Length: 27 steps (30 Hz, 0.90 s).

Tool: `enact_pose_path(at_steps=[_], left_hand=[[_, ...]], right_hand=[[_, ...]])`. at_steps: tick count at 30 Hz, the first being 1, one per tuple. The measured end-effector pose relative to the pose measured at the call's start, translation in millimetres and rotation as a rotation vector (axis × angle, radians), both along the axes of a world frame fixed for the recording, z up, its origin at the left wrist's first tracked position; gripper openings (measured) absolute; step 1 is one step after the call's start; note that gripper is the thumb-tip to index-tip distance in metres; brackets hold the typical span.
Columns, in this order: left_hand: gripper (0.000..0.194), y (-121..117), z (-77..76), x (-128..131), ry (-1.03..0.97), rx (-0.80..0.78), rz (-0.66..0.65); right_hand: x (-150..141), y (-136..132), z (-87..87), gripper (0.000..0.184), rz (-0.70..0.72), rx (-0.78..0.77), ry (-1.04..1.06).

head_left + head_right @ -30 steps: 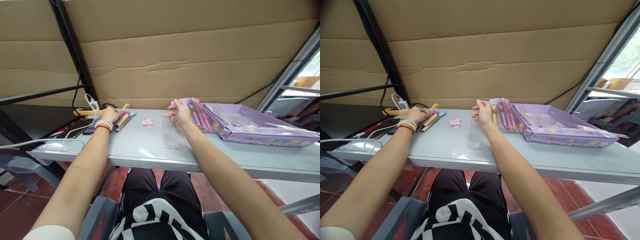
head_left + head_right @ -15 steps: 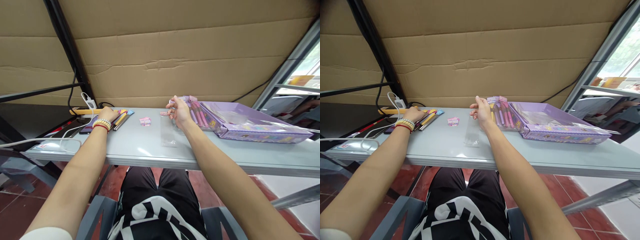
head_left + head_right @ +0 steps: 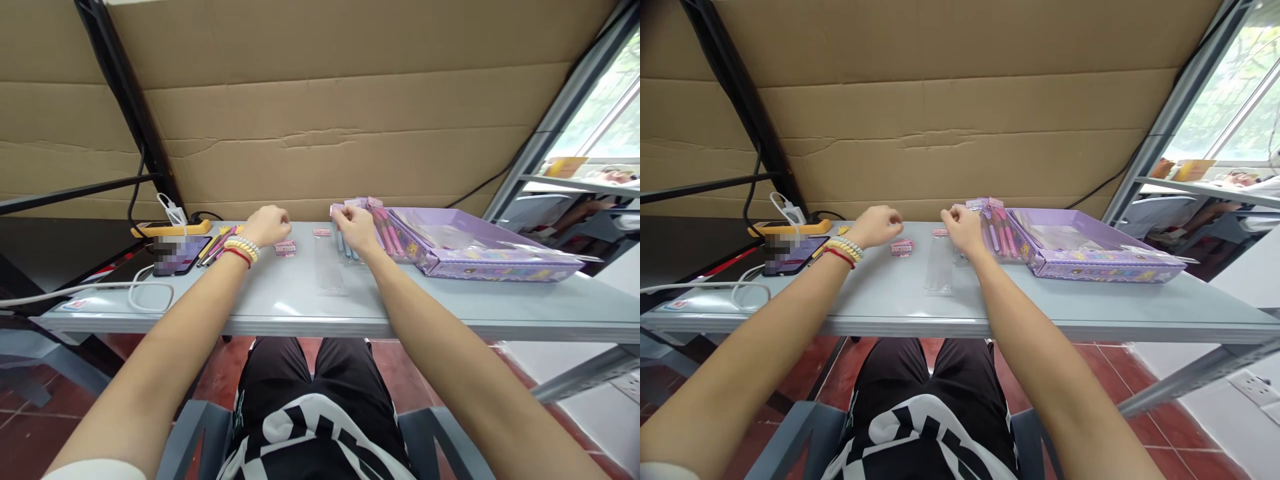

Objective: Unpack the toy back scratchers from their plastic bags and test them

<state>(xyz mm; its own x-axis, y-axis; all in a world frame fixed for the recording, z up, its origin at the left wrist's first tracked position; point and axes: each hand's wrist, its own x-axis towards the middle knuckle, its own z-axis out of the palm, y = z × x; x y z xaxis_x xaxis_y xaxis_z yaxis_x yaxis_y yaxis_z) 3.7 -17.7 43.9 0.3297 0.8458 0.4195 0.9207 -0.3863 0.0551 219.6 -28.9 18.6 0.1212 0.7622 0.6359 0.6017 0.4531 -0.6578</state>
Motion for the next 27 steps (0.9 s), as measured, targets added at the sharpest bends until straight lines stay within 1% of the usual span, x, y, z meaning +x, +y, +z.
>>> enact_pose_path(at_steps=[2,4,7,9,10,12,14,16,17,19,20,22,25,27], left_hand=[[0.031,2.9,-0.2,16.3,0.048,-0.082,-0.068],[0.034,6.6,-5.4,28.8,0.045,-0.119,-0.081],[0.038,11.3,-20.6,39.4,-0.016,-0.134,-0.076],[0.041,13.3,-31.5,40.3,-0.048,-0.122,-0.061],[0.043,13.9,-36.1,39.0,-0.056,-0.131,-0.060],[0.045,14.5,-42.2,33.8,-0.072,-0.156,-0.061],[0.045,14.1,-44.4,27.8,-0.098,-0.179,-0.069],[0.046,12.7,-43.8,24.5,-0.113,-0.205,-0.097],[0.046,11.7,-43.2,24.6,-0.113,-0.220,-0.122],[0.047,9.2,-42.4,28.7,-0.104,-0.250,-0.178],[0.050,7.8,-42.5,32.5,-0.092,-0.261,-0.205],[0.057,5.1,-43.9,42.0,-0.039,-0.272,-0.259],[0.073,0.9,-46.7,55.0,0.097,-0.300,-0.306],[0.092,-2.7,-46.8,59.1,0.158,-0.362,-0.309]], right_hand=[[2.2,1.6,1.6,0.019,0.033,-0.133,-0.265],[2.8,1.5,1.8,0.015,0.090,-0.254,-0.559],[-0.4,-2.5,-3.6,0.024,0.116,-0.336,-0.913],[-3.8,-6.9,-9.3,0.030,0.133,-0.363,-1.031],[-5.2,-9.4,-11.7,0.032,0.149,-0.370,-1.050],[-5.9,-14.4,-14.0,0.032,0.213,-0.355,-1.019],[-3.1,-18.6,-13.2,0.030,0.300,-0.298,-0.910],[2.2,-20.1,-11.2,0.028,0.322,-0.243,-0.772],[5.2,-19.5,-10.7,0.028,0.295,-0.224,-0.716],[10.4,-15.3,-12.0,0.029,0.194,-0.193,-0.671],[12.3,-12.0,-13.8,0.031,0.154,-0.181,-0.682],[14.3,-4.4,-19.3,0.037,0.124,-0.178,-0.740],[14.4,5.6,-27.6,0.045,0.104,-0.222,-0.794],[14.1,8.9,-30.6,0.048,0.070,-0.246,-0.790]])
